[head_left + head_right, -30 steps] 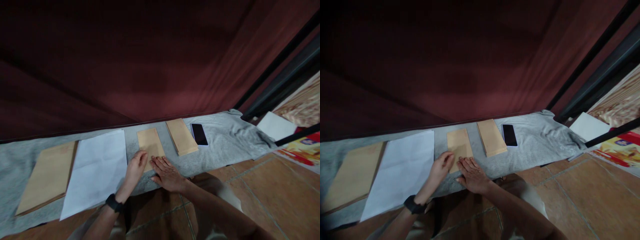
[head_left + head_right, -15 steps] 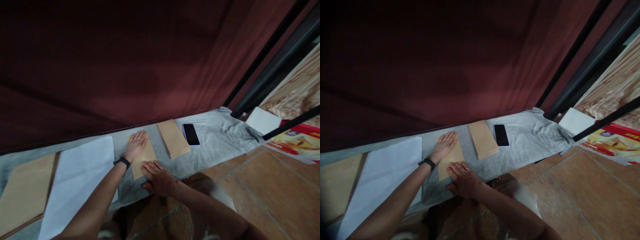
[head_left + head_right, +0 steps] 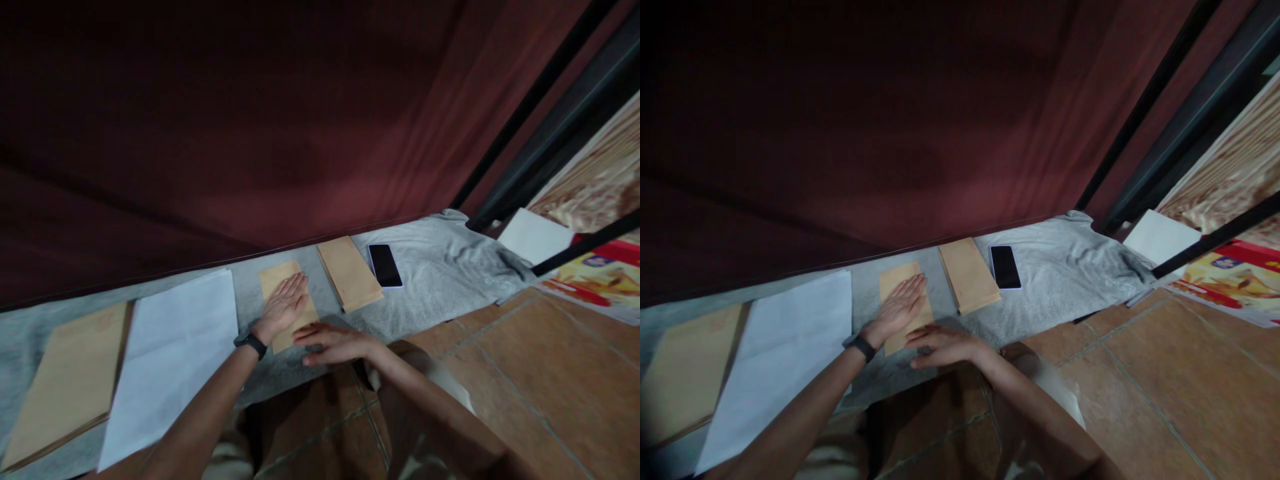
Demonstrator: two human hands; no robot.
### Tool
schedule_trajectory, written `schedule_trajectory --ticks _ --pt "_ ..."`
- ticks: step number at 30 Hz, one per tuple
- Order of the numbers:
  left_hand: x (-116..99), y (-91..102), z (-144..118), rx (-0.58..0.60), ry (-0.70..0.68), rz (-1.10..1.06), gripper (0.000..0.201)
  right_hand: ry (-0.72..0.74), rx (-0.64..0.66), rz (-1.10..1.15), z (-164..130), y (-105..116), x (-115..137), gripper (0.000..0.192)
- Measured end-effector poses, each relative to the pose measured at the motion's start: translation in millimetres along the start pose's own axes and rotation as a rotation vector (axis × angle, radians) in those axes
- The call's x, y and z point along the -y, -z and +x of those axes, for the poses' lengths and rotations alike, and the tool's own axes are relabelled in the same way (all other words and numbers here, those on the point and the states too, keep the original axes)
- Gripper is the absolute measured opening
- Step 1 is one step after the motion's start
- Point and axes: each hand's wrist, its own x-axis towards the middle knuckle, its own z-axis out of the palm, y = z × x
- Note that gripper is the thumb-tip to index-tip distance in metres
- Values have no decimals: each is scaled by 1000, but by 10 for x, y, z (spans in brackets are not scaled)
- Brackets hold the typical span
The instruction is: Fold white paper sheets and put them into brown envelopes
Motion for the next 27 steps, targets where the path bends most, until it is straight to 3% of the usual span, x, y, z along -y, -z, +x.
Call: schedule_trajectory --ticks 9,12,15,18,20,27 --pt "-248 25 -375 19 -92 -60 61 -62 -31 369 -21 155 -146 35" --pt "-330 48 -489 37 -107 -72 62 -32 -173 529 32 189 -222 37" --pt "-410 43 -601 48 -115 -67 62 -60 -420 594 142 203 -301 38" --pt "-489 24 -719 69 -140 -49 61 -168 -641 480 262 185 -339 30" --pt "-545 19 -803 81 -148 -43 61 -237 -696 339 315 163 -329 27" --pt "-752 36 -1053 118 -125 -81 64 -296 -532 -207 312 118 -188 36"
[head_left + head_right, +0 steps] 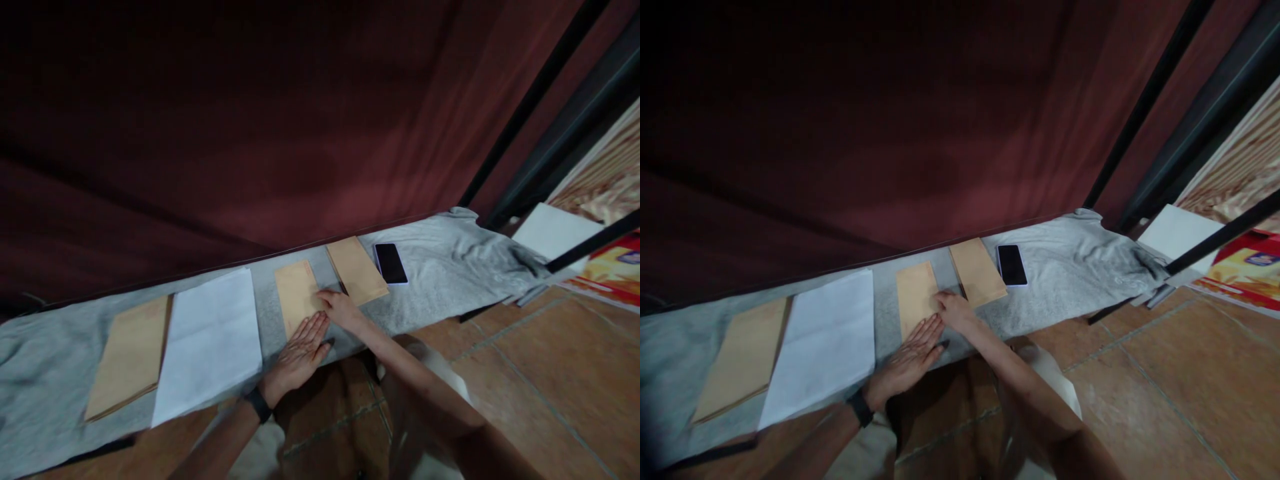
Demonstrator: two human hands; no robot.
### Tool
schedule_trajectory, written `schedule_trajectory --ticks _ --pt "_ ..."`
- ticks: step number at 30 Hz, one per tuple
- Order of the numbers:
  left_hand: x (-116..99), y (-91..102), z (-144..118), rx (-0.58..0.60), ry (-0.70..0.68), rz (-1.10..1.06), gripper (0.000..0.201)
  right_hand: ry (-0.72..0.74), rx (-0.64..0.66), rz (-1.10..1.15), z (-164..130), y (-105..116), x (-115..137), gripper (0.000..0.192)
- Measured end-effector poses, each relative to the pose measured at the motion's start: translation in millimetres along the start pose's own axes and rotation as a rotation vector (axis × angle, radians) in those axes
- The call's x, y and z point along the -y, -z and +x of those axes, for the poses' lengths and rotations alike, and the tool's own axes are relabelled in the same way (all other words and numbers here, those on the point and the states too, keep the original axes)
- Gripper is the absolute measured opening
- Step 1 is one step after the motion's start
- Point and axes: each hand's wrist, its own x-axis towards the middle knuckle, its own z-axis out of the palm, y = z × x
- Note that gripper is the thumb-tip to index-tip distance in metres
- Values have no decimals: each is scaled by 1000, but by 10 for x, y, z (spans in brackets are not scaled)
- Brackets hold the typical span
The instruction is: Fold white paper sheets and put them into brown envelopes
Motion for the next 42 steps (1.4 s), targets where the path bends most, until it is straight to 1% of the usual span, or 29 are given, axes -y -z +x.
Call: schedule_trajectory --ticks 5,9,12,15,18,21,22,25,27,29,32,37,39,42 --pt "-85 -54 -54 8 57 -18 63 138 32 -159 -81 -61 29 36" --pt "-103 -123 -80 -13 117 -33 61 243 68 -248 -148 -154 -22 40" --pt "-107 -206 -123 -91 166 -18 61 233 118 -273 -192 -167 -74 45" --pt "-81 -290 -168 -173 234 9 61 196 166 -293 -239 -132 -88 50" --pt "14 -316 -150 -204 285 29 61 159 176 -307 -289 -97 -56 52" --pt "173 -254 -10 -179 274 36 62 135 176 -319 -329 -82 -12 53" --pt "230 -217 65 -159 268 36 62 129 180 -324 -338 -79 0 53" --pt "376 -86 342 -108 314 41 63 122 200 -333 -346 -68 28 54" --pt "441 -1 533 -90 368 50 63 119 208 -331 -342 -57 43 54" --pt "488 73 702 -96 409 72 63 110 212 -319 -338 -46 54 56" --pt "551 160 903 -98 424 102 63 103 207 -298 -338 -39 57 57" --pt "685 224 1129 -88 457 101 63 115 174 -291 -342 -65 27 55" --pt "744 222 1185 -113 476 98 63 112 171 -301 -342 -82 18 54" --pt "826 205 1225 -176 541 79 65 107 144 -304 -352 -111 18 53"
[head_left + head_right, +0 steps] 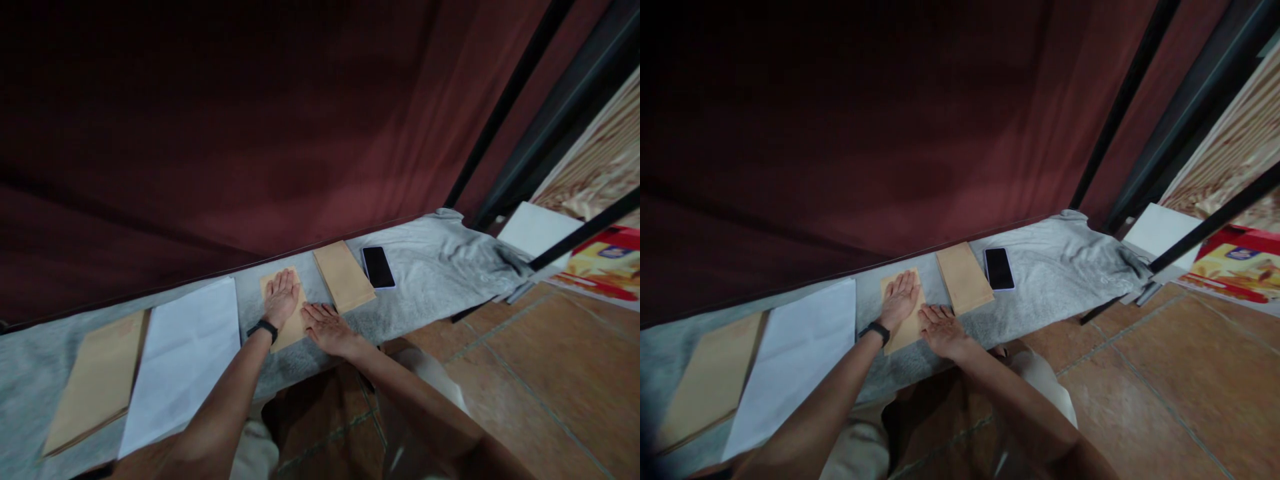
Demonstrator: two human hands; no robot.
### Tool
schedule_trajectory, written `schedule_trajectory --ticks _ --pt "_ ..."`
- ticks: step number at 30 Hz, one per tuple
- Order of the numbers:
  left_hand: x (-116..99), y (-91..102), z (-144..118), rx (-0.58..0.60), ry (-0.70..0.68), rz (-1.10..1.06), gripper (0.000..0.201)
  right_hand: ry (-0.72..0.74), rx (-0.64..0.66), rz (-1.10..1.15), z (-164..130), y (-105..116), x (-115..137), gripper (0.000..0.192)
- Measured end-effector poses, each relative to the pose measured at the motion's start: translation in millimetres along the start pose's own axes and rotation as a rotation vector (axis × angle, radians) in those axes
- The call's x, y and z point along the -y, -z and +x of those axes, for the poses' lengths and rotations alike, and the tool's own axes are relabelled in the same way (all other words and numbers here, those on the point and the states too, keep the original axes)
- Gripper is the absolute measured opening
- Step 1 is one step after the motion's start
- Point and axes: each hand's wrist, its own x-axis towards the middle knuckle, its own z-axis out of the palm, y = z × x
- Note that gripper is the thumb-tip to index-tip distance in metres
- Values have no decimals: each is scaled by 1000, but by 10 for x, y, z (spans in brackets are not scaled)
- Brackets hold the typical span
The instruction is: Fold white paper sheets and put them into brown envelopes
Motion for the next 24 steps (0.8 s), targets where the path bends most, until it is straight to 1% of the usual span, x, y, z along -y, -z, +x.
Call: schedule_trajectory --ticks 4,7,9,12,15,17,20,22,24 --pt "63 -22 -34 -48 96 -9 67 -66 -52 10 -5 -3 59 55" --pt "80 -27 -192 -72 151 10 68 -152 -79 18 24 40 139 57" --pt "80 -32 -344 -76 158 17 69 -213 -95 33 64 76 193 55" --pt "89 -51 -589 -56 124 -7 70 -302 -119 110 142 110 241 51" --pt "121 -89 -799 -31 69 -57 70 -420 -131 315 227 116 224 46" --pt "143 -115 -911 -30 27 -88 71 -473 -135 442 285 114 184 40" --pt "143 -119 -1042 -22 -48 -129 75 -469 -140 554 364 115 124 29" --pt "116 -77 -1104 -25 -103 -150 82 -443 -141 621 405 122 109 27" --pt "79 5 -1141 -52 -137 -179 90 -412 -161 716 433 136 120 29"
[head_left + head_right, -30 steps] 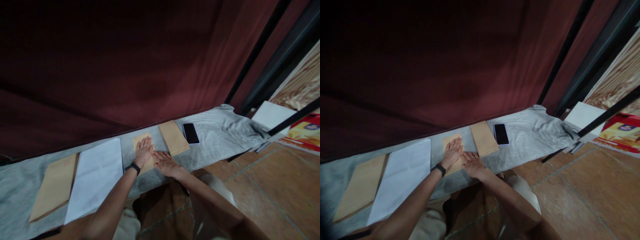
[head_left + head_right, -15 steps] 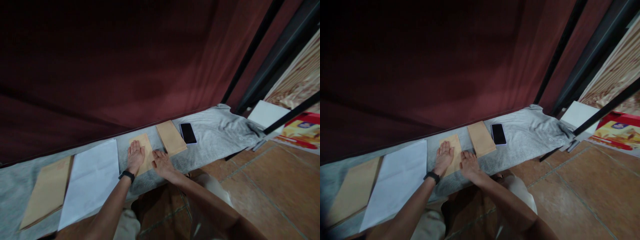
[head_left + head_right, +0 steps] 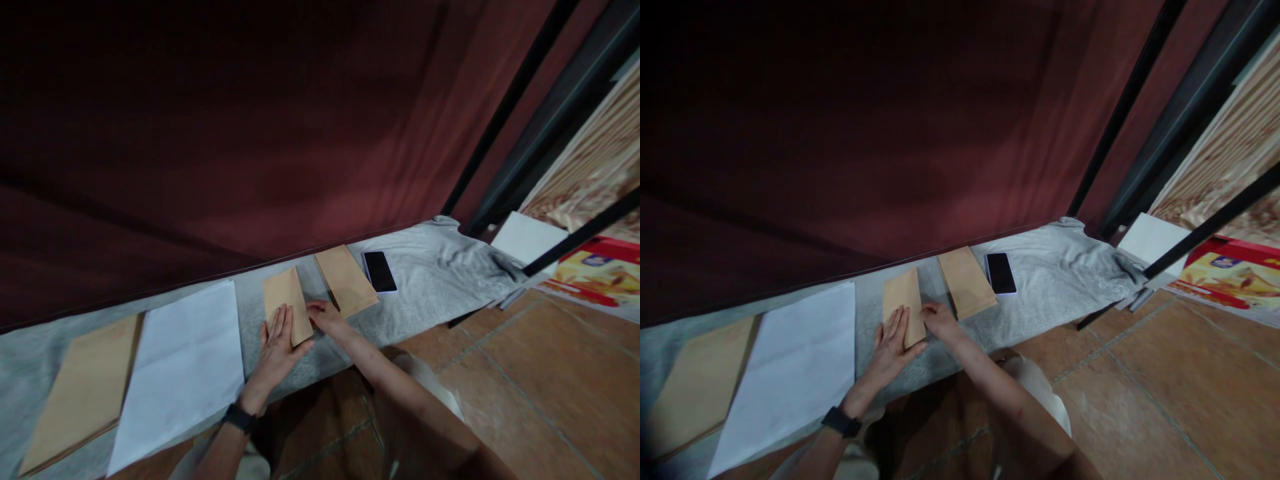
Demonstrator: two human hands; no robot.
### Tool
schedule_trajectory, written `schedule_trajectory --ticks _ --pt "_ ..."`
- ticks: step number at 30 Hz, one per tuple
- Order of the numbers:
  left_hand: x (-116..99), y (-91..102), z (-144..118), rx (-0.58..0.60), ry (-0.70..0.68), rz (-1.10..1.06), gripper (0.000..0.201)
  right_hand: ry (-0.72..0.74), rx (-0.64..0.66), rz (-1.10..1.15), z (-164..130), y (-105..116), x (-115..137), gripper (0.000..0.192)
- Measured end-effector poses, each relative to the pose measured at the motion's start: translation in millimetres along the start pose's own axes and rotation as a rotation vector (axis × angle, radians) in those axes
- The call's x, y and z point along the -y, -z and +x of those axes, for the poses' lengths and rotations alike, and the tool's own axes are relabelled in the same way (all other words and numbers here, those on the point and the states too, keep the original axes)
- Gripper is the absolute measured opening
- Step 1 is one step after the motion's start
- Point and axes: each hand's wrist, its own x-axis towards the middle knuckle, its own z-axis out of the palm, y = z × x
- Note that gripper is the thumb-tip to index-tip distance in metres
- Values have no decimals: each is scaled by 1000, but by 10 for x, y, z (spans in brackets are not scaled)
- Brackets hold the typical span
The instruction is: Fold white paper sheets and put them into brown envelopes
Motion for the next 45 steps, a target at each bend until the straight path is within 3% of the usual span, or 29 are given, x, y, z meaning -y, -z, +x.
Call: schedule_trajectory --ticks 5,9,11,15,18,23,28,32,37,45 --pt "-72 260 29 -183 65 -243 66 54 75 577 -11 -8 105 38" --pt "-29 368 86 -415 392 -598 66 6 87 704 -38 -66 160 47" --pt "-31 366 128 -477 542 -808 72 -32 104 703 -56 -137 165 46" --pt "-137 304 201 -460 567 -1118 76 -69 186 755 -87 -311 131 48" --pt "-255 262 196 -395 587 -1332 76 -130 155 848 -97 -413 91 51" --pt "-340 308 166 -402 711 -1622 70 -126 154 946 -111 -448 69 52" --pt "-153 535 158 -363 771 -1572 60 -53 149 855 -104 -316 39 45" --pt "34 682 84 -166 778 -1418 57 1 176 748 -72 -222 -32 42" --pt "115 671 -9 15 740 -1319 59 -20 199 668 -56 -192 -99 40" --pt "194 640 -54 78 758 -1345 64 -16 220 682 -68 -219 -175 35"
